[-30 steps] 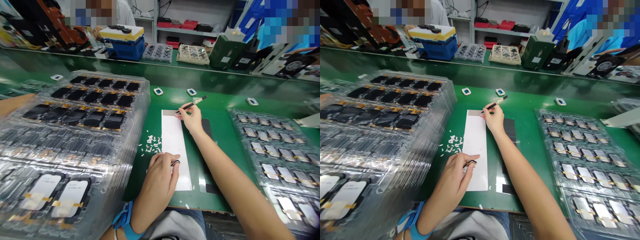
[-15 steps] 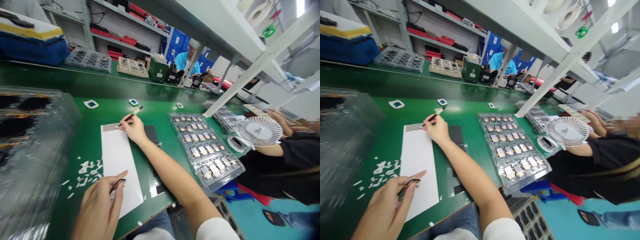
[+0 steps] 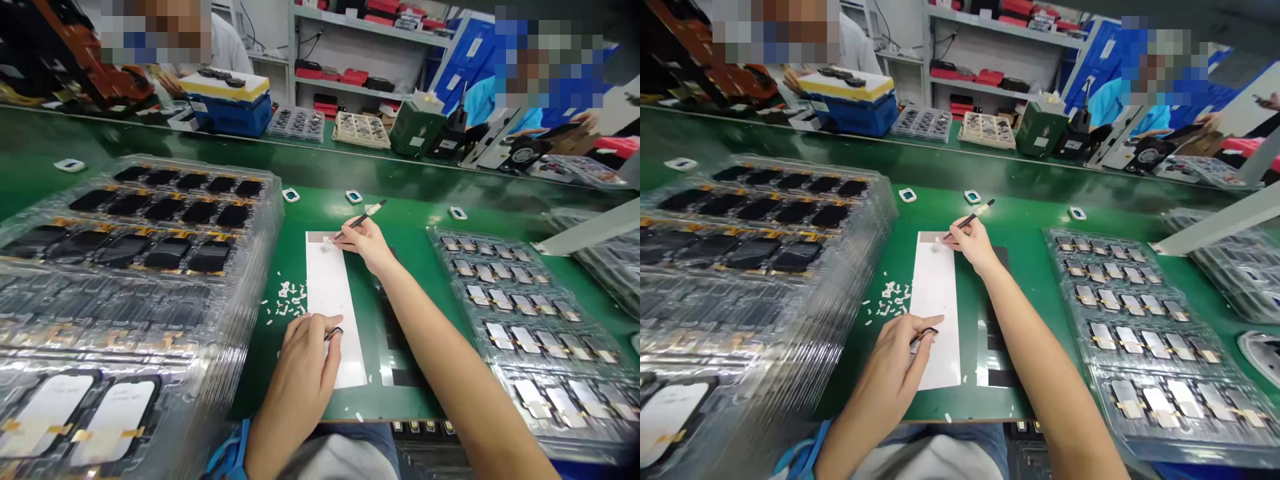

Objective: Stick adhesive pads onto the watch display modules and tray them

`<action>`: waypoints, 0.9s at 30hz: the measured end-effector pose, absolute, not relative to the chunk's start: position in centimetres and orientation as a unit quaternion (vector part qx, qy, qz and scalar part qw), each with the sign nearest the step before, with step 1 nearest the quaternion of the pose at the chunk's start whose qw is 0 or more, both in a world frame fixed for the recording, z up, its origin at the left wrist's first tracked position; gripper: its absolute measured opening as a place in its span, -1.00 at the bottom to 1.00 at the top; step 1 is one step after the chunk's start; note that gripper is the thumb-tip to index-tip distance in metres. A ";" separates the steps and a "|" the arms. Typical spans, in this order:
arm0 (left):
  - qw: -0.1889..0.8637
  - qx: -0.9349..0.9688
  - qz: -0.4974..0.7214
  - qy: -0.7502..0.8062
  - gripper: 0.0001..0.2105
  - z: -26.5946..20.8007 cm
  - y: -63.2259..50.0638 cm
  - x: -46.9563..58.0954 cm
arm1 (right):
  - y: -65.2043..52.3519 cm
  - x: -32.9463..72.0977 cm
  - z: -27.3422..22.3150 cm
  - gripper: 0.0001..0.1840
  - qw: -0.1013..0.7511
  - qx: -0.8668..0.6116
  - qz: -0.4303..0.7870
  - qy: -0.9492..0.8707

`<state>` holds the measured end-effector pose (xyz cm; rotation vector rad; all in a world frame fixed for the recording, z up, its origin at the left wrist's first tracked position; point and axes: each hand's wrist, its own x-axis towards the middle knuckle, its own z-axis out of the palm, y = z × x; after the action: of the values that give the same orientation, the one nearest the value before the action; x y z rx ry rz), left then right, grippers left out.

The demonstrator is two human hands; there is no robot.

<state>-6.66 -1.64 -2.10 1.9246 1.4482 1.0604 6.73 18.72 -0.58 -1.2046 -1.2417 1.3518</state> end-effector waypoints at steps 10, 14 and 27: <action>0.479 0.456 0.577 0.478 -0.92 -1.4 -2.2 -6.4 | 8.5 6.9 4.6 -0.80 0.587 -0.390 0.526 -0.476; 0.553 0.372 0.608 0.431 -0.89 -0.3 -2.0 -5.9 | 1.5 5.9 3.3 -0.80 0.674 -0.409 0.459 -0.410; 0.618 0.346 0.621 0.336 -0.84 -1.2 -2.3 -5.4 | -1.3 3.6 -1.1 -0.81 0.751 -0.381 0.374 -0.389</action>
<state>-5.36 -2.27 -1.22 0.7961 0.7726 1.4293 3.64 -1.31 -1.10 -0.8313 -0.8498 0.8180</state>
